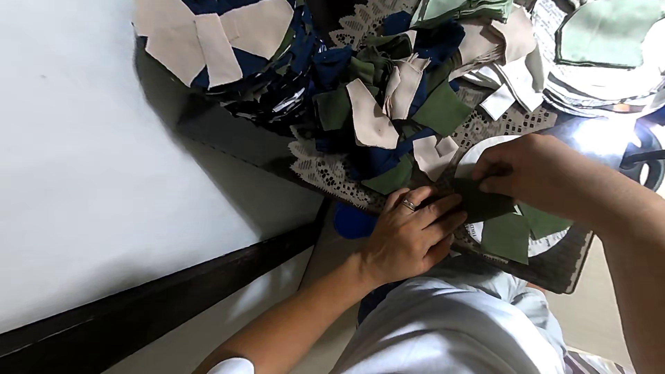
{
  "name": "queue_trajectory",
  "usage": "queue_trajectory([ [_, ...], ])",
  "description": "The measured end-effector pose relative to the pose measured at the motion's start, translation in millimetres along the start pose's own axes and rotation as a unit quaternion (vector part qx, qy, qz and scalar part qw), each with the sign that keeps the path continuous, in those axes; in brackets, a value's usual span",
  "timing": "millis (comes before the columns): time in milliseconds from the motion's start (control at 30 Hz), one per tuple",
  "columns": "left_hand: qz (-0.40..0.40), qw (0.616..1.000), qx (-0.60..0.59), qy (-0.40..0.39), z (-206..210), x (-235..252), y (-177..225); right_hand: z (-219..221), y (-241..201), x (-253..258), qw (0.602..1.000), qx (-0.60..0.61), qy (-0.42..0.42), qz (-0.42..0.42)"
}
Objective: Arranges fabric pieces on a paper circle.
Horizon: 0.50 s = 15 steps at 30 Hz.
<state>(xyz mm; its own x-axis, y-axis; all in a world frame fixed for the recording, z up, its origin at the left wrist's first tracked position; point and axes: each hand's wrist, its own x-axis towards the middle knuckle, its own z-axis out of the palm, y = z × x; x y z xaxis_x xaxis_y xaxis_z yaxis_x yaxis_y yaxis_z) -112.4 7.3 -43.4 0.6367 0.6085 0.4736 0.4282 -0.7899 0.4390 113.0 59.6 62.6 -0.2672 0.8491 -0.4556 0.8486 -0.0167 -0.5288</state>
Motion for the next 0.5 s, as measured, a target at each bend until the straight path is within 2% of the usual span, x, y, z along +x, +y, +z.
queue_trajectory([
  [500,-0.021,0.997,-0.037,0.062,1.1,-0.5,-3.2,0.6,7.6,0.2,1.0,0.015,-0.007,-0.01],
])
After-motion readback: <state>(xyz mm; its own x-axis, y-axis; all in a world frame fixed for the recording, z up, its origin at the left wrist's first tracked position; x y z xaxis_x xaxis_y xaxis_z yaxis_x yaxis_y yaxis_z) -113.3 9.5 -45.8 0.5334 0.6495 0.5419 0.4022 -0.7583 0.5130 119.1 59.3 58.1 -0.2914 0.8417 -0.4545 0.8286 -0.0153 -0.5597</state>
